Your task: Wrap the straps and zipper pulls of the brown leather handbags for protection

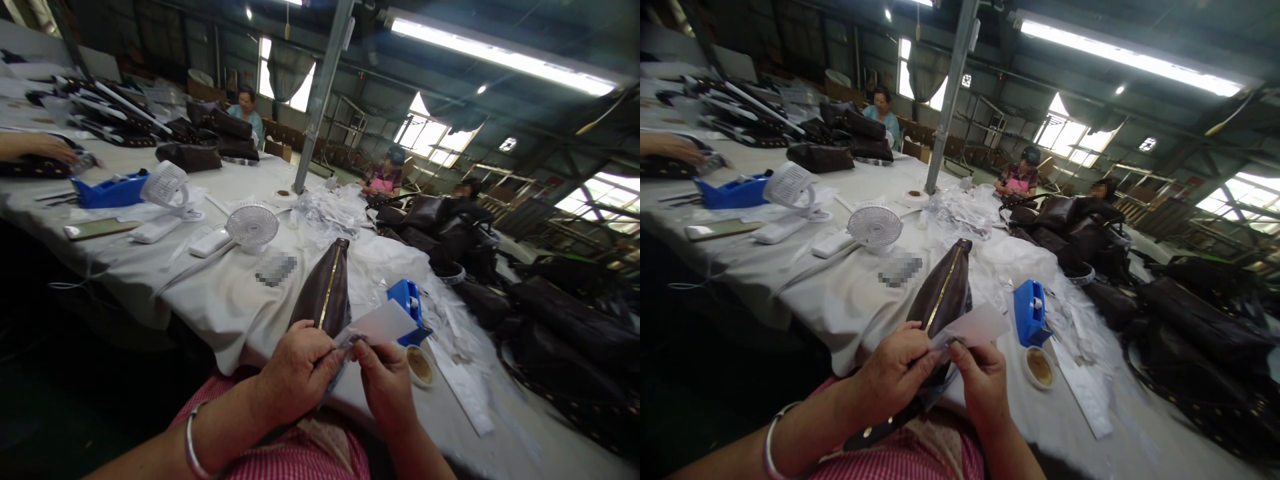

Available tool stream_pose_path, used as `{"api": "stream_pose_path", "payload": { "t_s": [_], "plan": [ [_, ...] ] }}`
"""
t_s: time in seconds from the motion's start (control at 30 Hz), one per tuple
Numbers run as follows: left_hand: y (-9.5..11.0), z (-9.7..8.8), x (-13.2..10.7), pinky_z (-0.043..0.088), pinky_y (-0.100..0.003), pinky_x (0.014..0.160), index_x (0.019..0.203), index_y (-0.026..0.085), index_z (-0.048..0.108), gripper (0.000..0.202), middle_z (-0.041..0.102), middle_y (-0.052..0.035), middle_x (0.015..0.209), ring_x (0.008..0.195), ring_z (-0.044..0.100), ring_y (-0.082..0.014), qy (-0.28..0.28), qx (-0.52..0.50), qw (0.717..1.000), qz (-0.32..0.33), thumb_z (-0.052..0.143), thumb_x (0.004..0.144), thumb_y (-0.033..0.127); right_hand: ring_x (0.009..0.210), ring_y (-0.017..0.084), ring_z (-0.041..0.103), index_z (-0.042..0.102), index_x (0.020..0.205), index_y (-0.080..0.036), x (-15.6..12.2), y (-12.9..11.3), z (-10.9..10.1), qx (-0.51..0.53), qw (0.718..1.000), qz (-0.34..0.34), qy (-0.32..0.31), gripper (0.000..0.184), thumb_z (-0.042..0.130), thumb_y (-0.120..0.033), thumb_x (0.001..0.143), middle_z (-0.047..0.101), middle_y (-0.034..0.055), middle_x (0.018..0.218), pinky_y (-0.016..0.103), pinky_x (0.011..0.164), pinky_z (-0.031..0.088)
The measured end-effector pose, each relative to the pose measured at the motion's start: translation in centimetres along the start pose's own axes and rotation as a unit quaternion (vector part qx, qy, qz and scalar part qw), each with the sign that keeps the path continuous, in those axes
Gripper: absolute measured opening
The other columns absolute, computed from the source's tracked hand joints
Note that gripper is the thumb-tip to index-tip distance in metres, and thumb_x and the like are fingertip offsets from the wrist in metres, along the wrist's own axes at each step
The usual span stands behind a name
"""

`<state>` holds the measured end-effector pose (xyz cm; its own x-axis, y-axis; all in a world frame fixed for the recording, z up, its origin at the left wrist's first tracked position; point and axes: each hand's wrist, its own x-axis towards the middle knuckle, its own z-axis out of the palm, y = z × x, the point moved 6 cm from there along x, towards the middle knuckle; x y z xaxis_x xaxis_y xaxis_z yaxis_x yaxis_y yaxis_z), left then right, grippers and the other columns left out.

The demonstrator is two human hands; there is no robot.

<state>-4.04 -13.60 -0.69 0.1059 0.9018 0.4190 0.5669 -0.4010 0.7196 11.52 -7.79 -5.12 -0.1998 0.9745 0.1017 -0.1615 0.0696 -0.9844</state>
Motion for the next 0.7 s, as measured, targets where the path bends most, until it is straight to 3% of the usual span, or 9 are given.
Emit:
{"api": "stream_pose_path", "payload": {
  "t_s": [0.13, 0.23, 0.3, 0.37, 0.47, 0.57, 0.7],
  "plan": [
    [0.5, -0.3, 0.1, 0.041, -0.042, 0.095, 0.076, 0.018, 0.062, 0.028, 0.058, -0.0008, 0.069, 0.072, 0.056, -0.0162, -0.005, -0.017, 1.000, 0.016, 0.044, 0.096, 0.024, 0.068, 0.016, 0.062, 0.079, 0.076, -0.024, -0.3, 0.0, 1.2, -0.014, 0.999, 0.011, -0.040, 0.007, 0.081, -0.030, 0.074, 0.074, 0.0015, 0.073, 0.028, 0.065, 0.051],
    [0.7, -1.7, -0.3, 0.046, -0.039, 0.092, 0.095, 0.017, 0.066, 0.015, 0.061, -0.0083, 0.094, 0.093, 0.057, -0.0218, 0.013, -0.051, 0.998, 0.020, 0.053, 0.090, 0.022, 0.070, 0.018, 0.063, 0.080, 0.080, -0.024, -0.2, -0.2, 1.3, -0.020, 0.999, 0.008, -0.034, 0.008, 0.081, -0.030, 0.075, 0.075, 0.0031, 0.076, 0.029, 0.065, 0.052],
    [0.3, -2.8, -1.1, 0.046, -0.039, 0.094, 0.105, 0.017, 0.064, 0.022, 0.056, -0.0106, 0.108, 0.104, 0.055, -0.0239, 0.033, -0.058, 0.998, 0.012, 0.060, 0.084, 0.022, 0.070, 0.019, 0.064, 0.080, 0.079, -0.023, -0.2, -0.5, 0.9, -0.027, 0.999, -0.003, -0.019, 0.008, 0.080, -0.029, 0.075, 0.075, 0.0042, 0.076, 0.030, 0.064, 0.052],
    [-0.5, -3.4, -2.2, 0.048, -0.037, 0.089, 0.109, 0.018, 0.063, 0.028, 0.055, -0.0089, 0.105, 0.099, 0.056, -0.0225, 0.029, -0.056, 0.998, -0.022, 0.063, 0.081, 0.022, 0.068, 0.020, 0.065, 0.080, 0.080, -0.023, -0.3, -0.7, 0.6, -0.050, 0.999, -0.017, -0.013, 0.008, 0.080, -0.029, 0.076, 0.075, 0.0044, 0.076, 0.030, 0.062, 0.053],
    [-2.3, -2.9, -3.8, 0.051, -0.029, 0.070, 0.115, 0.019, 0.059, 0.032, 0.056, -0.0034, 0.091, 0.077, 0.057, -0.0165, -0.017, -0.084, 0.989, -0.121, 0.062, 0.084, 0.025, 0.067, 0.019, 0.066, 0.079, 0.084, -0.023, -0.6, -1.3, 1.0, -0.108, 0.991, -0.063, -0.042, 0.007, 0.076, -0.027, 0.080, 0.075, 0.0036, 0.077, 0.029, 0.061, 0.054],
    [-2.9, -2.0, -4.5, 0.051, -0.028, 0.070, 0.120, 0.019, 0.057, 0.037, 0.057, -0.0022, 0.089, 0.076, 0.058, -0.0157, -0.038, -0.118, 0.979, -0.163, 0.063, 0.085, 0.029, 0.065, 0.017, 0.064, 0.077, 0.081, -0.022, -1.1, -2.7, 2.4, -0.192, 0.966, -0.151, -0.083, 0.005, 0.072, -0.024, 0.083, 0.072, 0.0019, 0.074, 0.027, 0.061, 0.053],
    [-2.8, -1.4, -4.3, 0.052, -0.030, 0.074, 0.118, 0.019, 0.059, 0.035, 0.059, -0.0042, 0.092, 0.082, 0.058, -0.0177, -0.042, -0.135, 0.981, -0.132, 0.063, 0.085, 0.032, 0.079, 0.018, 0.063, 0.074, 0.086, -0.020, -1.4, -4.4, 5.1, -0.301, 0.903, -0.253, -0.175, 0.011, 0.063, -0.017, 0.087, 0.067, 0.0055, 0.086, 0.031, 0.071, 0.052]
  ]
}}
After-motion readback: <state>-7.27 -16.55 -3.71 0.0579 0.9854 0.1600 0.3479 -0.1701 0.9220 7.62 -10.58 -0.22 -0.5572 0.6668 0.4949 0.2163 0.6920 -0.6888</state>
